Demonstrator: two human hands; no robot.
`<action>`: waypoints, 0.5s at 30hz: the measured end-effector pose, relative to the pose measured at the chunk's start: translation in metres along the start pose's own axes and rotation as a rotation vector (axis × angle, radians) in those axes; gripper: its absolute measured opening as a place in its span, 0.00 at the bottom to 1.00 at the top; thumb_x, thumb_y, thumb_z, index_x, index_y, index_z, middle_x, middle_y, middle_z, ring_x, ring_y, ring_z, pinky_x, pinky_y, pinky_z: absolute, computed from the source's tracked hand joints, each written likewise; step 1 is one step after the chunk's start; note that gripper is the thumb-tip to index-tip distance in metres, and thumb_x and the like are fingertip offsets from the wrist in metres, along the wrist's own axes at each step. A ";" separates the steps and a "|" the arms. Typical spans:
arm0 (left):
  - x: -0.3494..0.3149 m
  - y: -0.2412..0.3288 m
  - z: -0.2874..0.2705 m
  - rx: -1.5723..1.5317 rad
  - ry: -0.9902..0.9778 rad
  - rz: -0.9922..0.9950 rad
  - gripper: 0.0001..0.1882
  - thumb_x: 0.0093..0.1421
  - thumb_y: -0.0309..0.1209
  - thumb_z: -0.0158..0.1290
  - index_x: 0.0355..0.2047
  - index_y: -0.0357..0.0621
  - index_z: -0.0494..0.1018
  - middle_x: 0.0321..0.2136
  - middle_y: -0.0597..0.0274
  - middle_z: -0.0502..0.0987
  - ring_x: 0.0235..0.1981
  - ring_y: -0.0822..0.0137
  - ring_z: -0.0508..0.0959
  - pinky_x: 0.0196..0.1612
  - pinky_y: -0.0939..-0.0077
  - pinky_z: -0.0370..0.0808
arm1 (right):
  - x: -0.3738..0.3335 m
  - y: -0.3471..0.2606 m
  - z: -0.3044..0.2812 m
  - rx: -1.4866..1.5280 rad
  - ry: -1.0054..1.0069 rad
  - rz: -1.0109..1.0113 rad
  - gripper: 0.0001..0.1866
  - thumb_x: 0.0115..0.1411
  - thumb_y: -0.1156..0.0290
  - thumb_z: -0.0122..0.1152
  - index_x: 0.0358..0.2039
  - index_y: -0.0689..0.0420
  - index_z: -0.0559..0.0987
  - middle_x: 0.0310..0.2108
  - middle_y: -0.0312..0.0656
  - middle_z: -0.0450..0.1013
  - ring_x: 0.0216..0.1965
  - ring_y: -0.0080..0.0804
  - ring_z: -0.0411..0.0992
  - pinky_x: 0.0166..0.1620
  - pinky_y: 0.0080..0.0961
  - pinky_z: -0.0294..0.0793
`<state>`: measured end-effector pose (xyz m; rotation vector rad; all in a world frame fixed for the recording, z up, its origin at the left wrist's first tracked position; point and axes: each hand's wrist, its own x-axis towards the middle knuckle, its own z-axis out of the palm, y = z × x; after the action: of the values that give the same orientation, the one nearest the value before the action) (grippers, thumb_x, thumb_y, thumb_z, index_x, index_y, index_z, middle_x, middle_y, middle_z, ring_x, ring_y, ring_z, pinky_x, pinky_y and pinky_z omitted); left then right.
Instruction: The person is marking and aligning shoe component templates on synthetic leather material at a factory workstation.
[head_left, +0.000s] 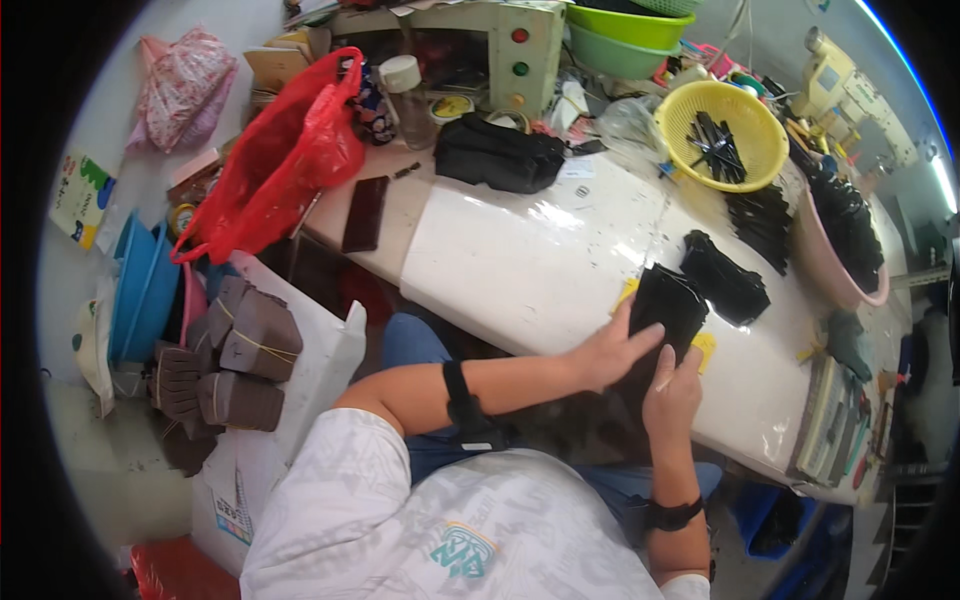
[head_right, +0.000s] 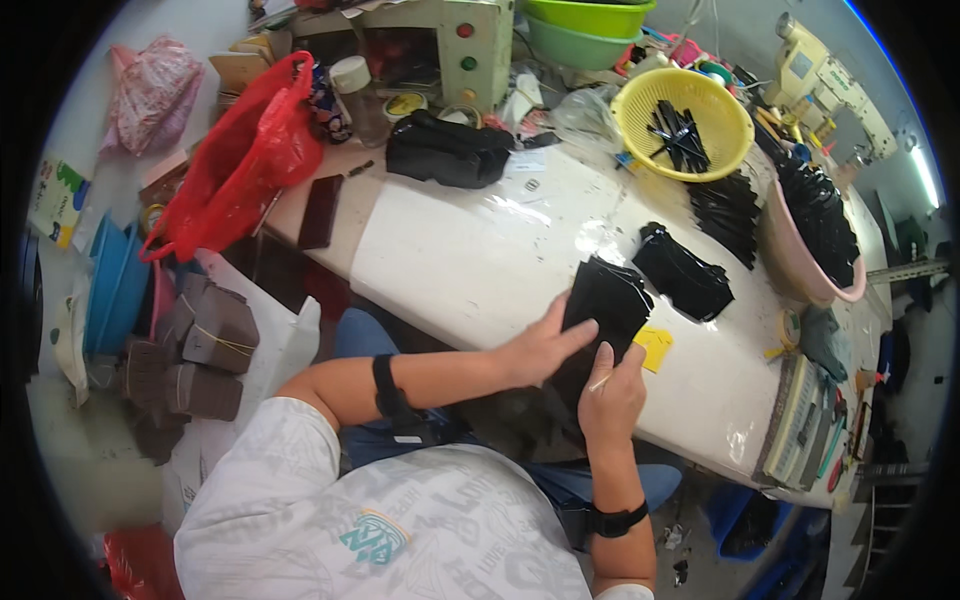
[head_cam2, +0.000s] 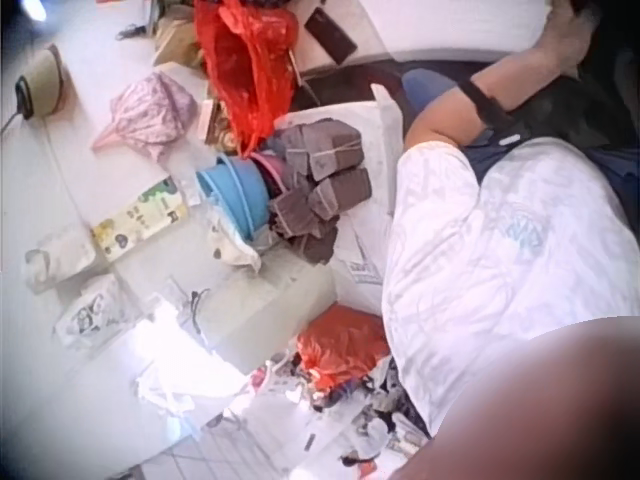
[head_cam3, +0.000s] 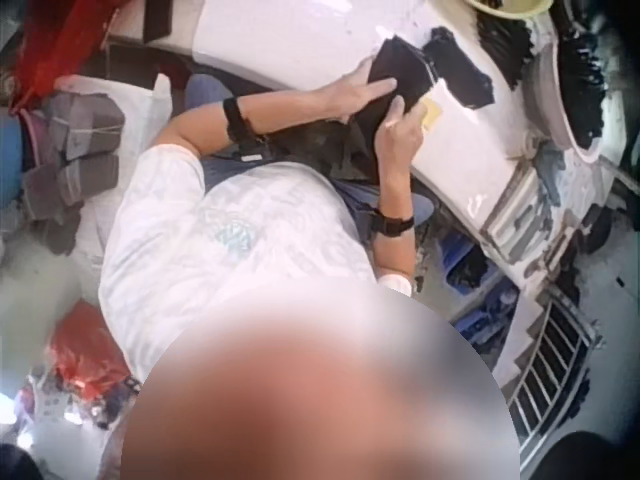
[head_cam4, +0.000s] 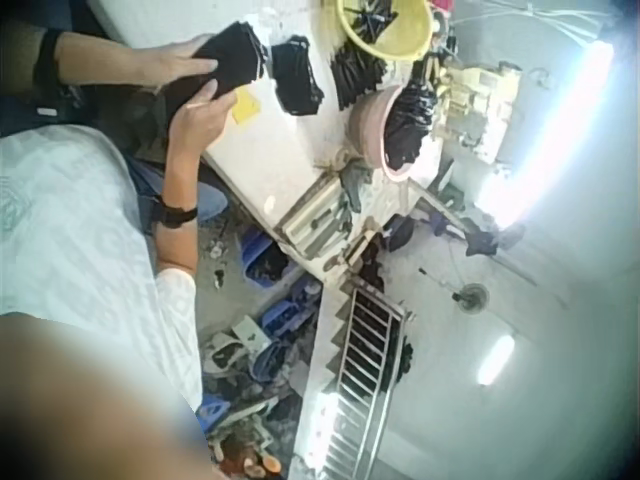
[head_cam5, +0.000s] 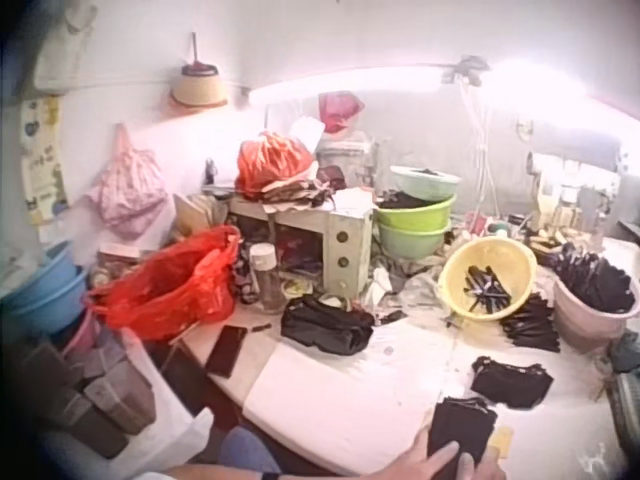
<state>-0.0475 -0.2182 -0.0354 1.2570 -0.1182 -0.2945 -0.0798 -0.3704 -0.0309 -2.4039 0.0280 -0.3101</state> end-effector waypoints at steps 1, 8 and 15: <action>-0.004 0.002 0.000 0.047 0.003 -0.009 0.39 0.74 0.39 0.50 0.74 0.33 0.43 0.67 0.47 0.63 0.67 0.61 0.64 0.70 0.65 0.61 | 0.003 -0.003 0.001 -0.085 -0.022 -0.033 0.22 0.71 0.62 0.57 0.54 0.70 0.69 0.38 0.67 0.76 0.40 0.69 0.75 0.41 0.52 0.74; -0.005 0.006 -0.011 -0.114 -0.002 0.041 0.33 0.74 0.33 0.48 0.72 0.35 0.48 0.62 0.52 0.68 0.61 0.66 0.70 0.66 0.68 0.68 | 0.012 -0.022 0.001 -0.217 -0.014 -0.327 0.34 0.69 0.65 0.60 0.67 0.74 0.62 0.47 0.65 0.76 0.43 0.62 0.77 0.43 0.48 0.77; -0.008 0.025 -0.029 -0.596 0.099 -0.148 0.21 0.71 0.31 0.54 0.60 0.34 0.68 0.52 0.55 0.79 0.51 0.63 0.81 0.57 0.64 0.79 | 0.027 -0.004 -0.015 0.383 -0.093 -0.101 0.27 0.73 0.62 0.54 0.62 0.72 0.70 0.57 0.63 0.74 0.58 0.50 0.76 0.57 0.35 0.75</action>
<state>-0.0438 -0.1826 -0.0204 0.6859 0.1425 -0.3617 -0.0569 -0.3800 -0.0116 -2.0390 -0.1804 -0.2267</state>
